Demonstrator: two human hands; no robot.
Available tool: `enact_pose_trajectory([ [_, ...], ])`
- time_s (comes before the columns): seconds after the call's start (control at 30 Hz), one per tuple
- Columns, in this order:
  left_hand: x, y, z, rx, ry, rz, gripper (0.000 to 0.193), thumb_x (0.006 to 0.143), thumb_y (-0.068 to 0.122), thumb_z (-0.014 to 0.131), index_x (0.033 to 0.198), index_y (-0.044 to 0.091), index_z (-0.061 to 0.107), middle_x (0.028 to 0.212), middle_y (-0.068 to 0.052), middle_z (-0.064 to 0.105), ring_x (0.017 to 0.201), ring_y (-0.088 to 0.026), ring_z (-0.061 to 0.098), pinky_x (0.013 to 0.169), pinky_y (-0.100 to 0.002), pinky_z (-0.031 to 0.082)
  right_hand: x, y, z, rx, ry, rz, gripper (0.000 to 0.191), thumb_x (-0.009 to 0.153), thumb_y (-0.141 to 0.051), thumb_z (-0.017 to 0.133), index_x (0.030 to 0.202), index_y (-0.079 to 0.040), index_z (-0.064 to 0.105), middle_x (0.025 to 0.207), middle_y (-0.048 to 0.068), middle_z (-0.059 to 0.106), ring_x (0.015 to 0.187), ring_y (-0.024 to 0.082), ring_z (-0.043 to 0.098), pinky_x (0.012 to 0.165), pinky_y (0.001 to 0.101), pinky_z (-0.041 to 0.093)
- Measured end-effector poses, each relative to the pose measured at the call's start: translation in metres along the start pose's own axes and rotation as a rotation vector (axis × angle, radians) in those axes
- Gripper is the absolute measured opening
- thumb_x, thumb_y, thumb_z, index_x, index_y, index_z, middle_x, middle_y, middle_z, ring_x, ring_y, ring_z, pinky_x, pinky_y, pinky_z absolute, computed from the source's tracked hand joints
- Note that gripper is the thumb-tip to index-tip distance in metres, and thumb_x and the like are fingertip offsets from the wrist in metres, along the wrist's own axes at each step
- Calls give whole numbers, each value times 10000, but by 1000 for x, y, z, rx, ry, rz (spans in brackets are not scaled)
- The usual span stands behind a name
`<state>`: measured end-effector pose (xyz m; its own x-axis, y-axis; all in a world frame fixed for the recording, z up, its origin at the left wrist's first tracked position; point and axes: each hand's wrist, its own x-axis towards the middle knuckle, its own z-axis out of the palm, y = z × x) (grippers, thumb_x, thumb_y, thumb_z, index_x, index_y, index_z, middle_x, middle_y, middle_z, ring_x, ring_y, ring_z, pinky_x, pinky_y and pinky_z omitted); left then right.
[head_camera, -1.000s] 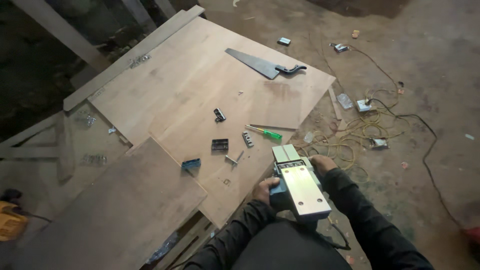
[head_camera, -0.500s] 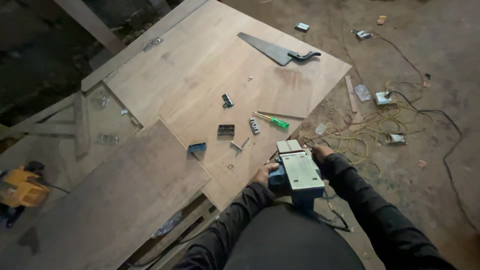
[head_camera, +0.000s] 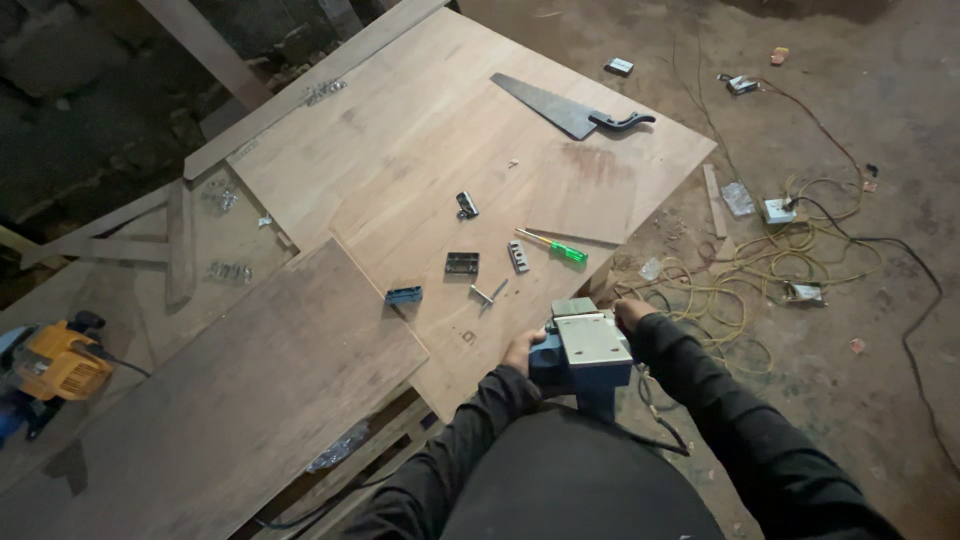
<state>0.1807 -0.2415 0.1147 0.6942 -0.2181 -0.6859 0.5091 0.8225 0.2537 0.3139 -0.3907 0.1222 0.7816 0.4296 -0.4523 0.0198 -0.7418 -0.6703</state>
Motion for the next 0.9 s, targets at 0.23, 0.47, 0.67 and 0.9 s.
enact_pose_trajectory([
  [0.23,1,5,-8,-23,-21,-25,492,910,431,601,1206,43,666,1076,-192,741,965,-383,711,934,-595,559,5,3,3,-428,41,-288,231,796,-226,602,808,-59,762,868,237,720,881,398,731,760,465,563],
  [0.47,2,8,-6,-24,-61,-64,479,873,405,555,1217,82,637,1079,-183,737,969,-380,704,932,-605,537,13,14,7,-342,115,-315,247,857,-254,573,875,-57,722,924,261,722,922,435,702,784,500,541],
  [0.67,8,10,-5,-2,-60,8,471,901,406,594,1252,96,643,1091,-162,731,993,-359,698,945,-593,545,15,18,5,-263,132,-269,305,897,-286,522,864,-52,714,950,271,716,943,446,692,819,498,530],
  [0.9,10,15,2,-6,-48,-3,503,922,436,620,1226,38,663,1079,-173,742,950,-363,710,906,-570,564,13,10,-1,-104,170,-105,351,942,-342,536,868,-41,701,946,284,712,945,464,671,827,512,505],
])
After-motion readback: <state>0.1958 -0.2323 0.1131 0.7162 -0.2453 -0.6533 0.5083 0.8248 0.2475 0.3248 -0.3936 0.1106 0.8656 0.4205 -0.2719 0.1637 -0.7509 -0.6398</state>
